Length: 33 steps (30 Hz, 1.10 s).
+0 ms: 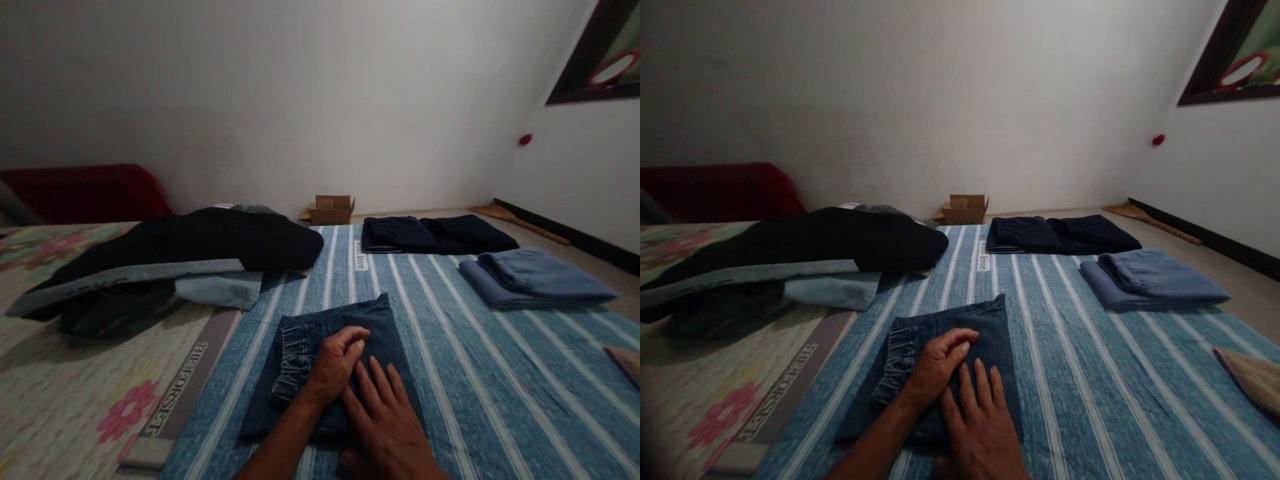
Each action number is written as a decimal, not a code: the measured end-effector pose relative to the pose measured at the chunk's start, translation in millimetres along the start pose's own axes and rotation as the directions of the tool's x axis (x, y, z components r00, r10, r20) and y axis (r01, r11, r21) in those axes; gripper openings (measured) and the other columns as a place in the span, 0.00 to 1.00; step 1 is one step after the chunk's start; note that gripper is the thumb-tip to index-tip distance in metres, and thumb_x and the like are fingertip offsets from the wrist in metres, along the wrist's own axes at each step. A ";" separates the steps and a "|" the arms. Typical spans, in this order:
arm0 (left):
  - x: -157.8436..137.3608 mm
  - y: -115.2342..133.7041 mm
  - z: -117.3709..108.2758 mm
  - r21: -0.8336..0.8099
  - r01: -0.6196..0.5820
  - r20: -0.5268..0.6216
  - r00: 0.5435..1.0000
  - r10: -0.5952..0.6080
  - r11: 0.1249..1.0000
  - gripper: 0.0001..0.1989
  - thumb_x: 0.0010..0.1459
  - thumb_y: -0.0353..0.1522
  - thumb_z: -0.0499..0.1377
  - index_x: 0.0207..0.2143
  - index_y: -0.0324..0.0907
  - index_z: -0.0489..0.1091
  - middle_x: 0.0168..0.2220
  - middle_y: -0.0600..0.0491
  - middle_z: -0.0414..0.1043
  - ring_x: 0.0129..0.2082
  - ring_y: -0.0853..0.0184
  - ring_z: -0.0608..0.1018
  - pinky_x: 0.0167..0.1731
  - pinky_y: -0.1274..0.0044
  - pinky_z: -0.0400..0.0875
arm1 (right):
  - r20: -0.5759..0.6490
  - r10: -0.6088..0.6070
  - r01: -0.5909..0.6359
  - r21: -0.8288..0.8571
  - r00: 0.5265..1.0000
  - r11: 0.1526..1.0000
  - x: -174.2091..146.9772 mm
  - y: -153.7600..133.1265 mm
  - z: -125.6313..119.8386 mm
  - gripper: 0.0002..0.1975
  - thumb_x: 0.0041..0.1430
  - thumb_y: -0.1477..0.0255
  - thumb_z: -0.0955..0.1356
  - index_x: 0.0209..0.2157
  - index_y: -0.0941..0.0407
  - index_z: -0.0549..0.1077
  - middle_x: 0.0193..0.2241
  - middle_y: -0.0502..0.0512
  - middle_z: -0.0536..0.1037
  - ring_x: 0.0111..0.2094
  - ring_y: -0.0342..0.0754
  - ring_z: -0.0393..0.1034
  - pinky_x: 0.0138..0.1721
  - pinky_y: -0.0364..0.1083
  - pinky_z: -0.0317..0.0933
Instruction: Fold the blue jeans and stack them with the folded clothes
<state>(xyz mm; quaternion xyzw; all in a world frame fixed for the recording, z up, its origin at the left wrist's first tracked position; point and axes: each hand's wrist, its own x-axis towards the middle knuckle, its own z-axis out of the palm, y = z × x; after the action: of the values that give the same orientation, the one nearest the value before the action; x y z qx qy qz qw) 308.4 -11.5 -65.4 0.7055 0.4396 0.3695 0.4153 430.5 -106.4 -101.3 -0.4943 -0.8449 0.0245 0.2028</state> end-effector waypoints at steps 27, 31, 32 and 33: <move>-8.8 4.1 13.6 0.659 -0.284 0.307 0.947 0.096 0.696 0.37 0.54 0.51 0.54 0.61 0.41 0.54 0.64 0.42 0.48 0.64 0.51 0.49 0.59 0.53 0.46 | 0.506 0.261 -0.341 0.072 0.822 0.937 152.9 171.2 -51.3 0.12 0.59 0.74 0.59 0.35 0.61 0.74 0.22 0.53 0.75 0.24 0.43 0.70 0.26 0.38 0.58; -7.6 7.4 15.1 0.675 -0.210 0.332 0.942 -0.037 0.707 0.41 0.51 0.56 0.51 0.62 0.45 0.52 0.65 0.43 0.43 0.65 0.50 0.44 0.59 0.52 0.42 | 0.493 0.291 -0.325 -0.019 0.820 0.946 156.8 172.6 -48.1 0.11 0.57 0.75 0.61 0.33 0.60 0.75 0.26 0.55 0.77 0.29 0.45 0.71 0.29 0.39 0.57; -7.1 8.4 15.2 0.680 -0.191 0.333 0.941 -0.065 0.708 0.42 0.51 0.57 0.51 0.62 0.47 0.51 0.66 0.43 0.42 0.65 0.49 0.43 0.59 0.51 0.42 | 0.488 0.300 -0.320 -0.044 0.820 0.946 156.6 171.9 -47.1 0.11 0.57 0.74 0.61 0.33 0.60 0.75 0.28 0.56 0.78 0.31 0.46 0.72 0.30 0.40 0.57; -6.6 9.6 15.2 0.685 -0.174 0.332 0.939 -0.089 0.708 0.42 0.50 0.57 0.52 0.63 0.48 0.51 0.66 0.43 0.41 0.65 0.49 0.41 0.59 0.51 0.41 | 0.479 0.310 -0.316 -0.070 0.821 0.946 156.1 170.7 -46.4 0.11 0.58 0.74 0.61 0.33 0.59 0.75 0.30 0.58 0.78 0.33 0.47 0.72 0.31 0.40 0.58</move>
<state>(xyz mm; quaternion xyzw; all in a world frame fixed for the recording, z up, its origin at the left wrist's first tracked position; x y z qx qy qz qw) 322.6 -24.2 -63.5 0.8730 0.4518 0.0554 0.1751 521.4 105.3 -50.3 -0.6029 -0.7758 0.1853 -0.0186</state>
